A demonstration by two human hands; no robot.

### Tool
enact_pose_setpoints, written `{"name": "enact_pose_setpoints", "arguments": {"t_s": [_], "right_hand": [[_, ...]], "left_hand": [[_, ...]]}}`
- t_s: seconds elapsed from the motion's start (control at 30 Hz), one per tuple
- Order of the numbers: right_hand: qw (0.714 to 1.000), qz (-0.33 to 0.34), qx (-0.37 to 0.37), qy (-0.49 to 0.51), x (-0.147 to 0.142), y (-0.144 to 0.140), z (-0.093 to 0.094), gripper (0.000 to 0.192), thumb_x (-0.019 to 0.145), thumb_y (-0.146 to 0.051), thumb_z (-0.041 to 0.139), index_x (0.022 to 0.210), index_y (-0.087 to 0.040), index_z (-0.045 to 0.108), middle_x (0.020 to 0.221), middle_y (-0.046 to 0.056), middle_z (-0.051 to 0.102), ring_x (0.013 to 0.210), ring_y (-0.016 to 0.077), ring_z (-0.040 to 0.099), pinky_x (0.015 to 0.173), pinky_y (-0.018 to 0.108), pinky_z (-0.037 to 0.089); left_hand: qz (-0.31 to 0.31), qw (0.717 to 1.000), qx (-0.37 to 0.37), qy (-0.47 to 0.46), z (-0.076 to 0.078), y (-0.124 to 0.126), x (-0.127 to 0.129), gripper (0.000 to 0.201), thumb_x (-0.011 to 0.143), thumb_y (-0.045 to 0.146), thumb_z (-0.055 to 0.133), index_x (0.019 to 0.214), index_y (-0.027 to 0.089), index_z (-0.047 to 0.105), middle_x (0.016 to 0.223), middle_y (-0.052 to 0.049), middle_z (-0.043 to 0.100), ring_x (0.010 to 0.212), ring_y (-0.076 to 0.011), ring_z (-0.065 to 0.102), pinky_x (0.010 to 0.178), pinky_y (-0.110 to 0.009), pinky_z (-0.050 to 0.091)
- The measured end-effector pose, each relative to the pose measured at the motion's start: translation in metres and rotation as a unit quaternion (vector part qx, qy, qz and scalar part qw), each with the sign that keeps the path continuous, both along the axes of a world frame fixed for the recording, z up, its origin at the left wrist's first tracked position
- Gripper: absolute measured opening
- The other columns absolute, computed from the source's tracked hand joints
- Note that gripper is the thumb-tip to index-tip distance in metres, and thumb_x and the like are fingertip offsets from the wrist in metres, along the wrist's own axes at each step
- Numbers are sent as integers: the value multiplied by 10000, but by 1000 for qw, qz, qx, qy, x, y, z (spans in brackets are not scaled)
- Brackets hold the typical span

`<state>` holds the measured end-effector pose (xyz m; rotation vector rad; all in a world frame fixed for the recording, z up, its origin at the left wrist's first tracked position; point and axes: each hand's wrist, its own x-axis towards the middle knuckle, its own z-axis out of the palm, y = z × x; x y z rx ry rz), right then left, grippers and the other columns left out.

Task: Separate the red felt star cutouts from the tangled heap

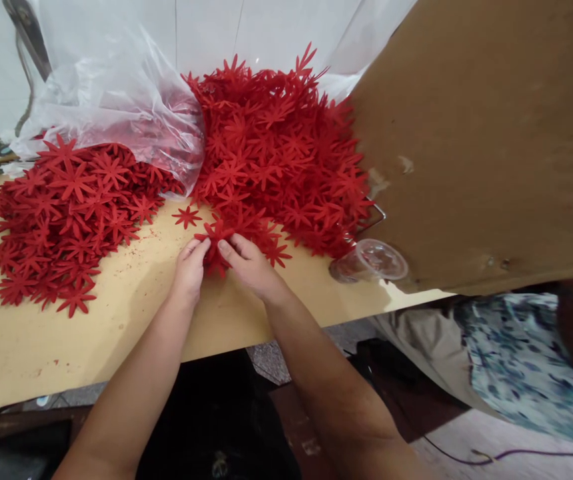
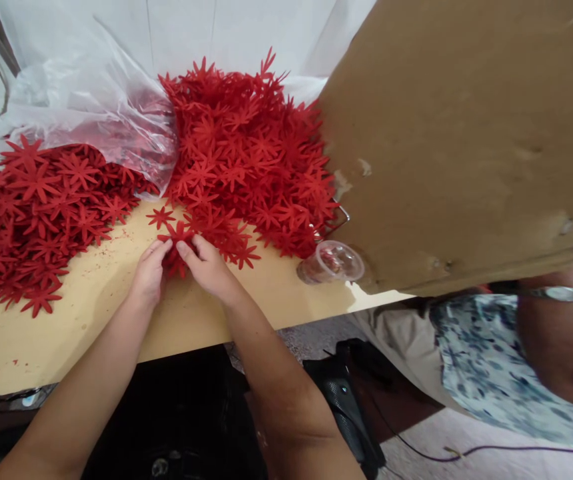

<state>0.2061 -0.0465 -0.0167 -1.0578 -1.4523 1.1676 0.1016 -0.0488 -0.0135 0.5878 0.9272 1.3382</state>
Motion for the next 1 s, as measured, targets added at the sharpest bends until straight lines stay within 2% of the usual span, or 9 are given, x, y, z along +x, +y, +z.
{"name": "enact_pose_setpoints", "arguments": {"t_s": [0.1, 0.27, 0.4, 0.47, 0.63, 0.73, 0.87, 1.0], "right_hand": [[998, 32, -40, 37, 3, -2, 2, 360, 657, -412, 652, 934, -205, 551, 881, 30, 632, 831, 149, 581, 810, 334, 467], [993, -54, -74, 74, 4, 1, -4, 333, 565, -371, 705, 813, -204, 558, 746, -4, 604, 680, 114, 551, 695, 298, 465], [991, -88, -83, 63, 6, 2, -4, 320, 568, -432, 695, 712, -204, 522, 609, -38, 547, 523, 79, 460, 503, 242, 388], [991, -97, -78, 49, 8, 1, -1, 335, 588, -470, 676, 685, -203, 499, 552, -57, 495, 480, 66, 411, 461, 228, 342], [989, -109, -75, 58, 12, 0, 3, 380, 625, -546, 622, 691, -198, 487, 533, -66, 450, 459, 55, 376, 435, 218, 307], [986, -108, -81, 101, 13, 1, 1, 379, 603, -525, 649, 714, -202, 484, 602, -53, 499, 507, 63, 441, 484, 225, 376], [977, -89, -122, 153, 15, 3, -1, 410, 538, -454, 709, 732, -222, 432, 649, -57, 516, 536, 83, 497, 516, 251, 430], [975, -120, -113, 152, 16, 6, -2, 407, 518, -433, 713, 729, -215, 442, 633, -58, 508, 511, 67, 455, 476, 223, 383]], "left_hand": [[43, 999, -23, 2, -2, 3, -2, 67, 692, 185, 592, 650, 152, 551, 655, 36, 610, 632, -67, 549, 703, -208, 430], [82, 994, -55, -43, -4, 9, -8, 63, 730, 214, 561, 707, 171, 523, 669, 27, 613, 629, -91, 572, 705, -252, 458], [64, 994, -57, -63, -3, 11, -12, 62, 739, 234, 540, 722, 181, 512, 662, 18, 615, 638, -110, 593, 667, -264, 474], [57, 995, -60, -61, -1, 10, -13, 42, 714, 205, 547, 739, 183, 521, 675, 19, 624, 644, -106, 596, 647, -248, 475], [29, 995, -59, -72, 9, 5, -14, 167, 631, 189, 628, 781, 180, 556, 688, 34, 638, 619, -92, 593, 582, -224, 476], [12, 997, -64, -41, 12, 3, -12, 233, 593, 234, 683, 787, 165, 575, 673, 24, 641, 598, -99, 591, 547, -229, 478], [34, 997, -65, 0, 8, 3, -11, 187, 601, 145, 608, 776, 165, 548, 656, 22, 639, 581, -96, 588, 538, -219, 465], [15, 998, -48, 29, 6, 3, -10, 310, 582, 49, 505, 858, 184, 541, 647, 38, 620, 521, -73, 558, 483, -183, 400]]}}
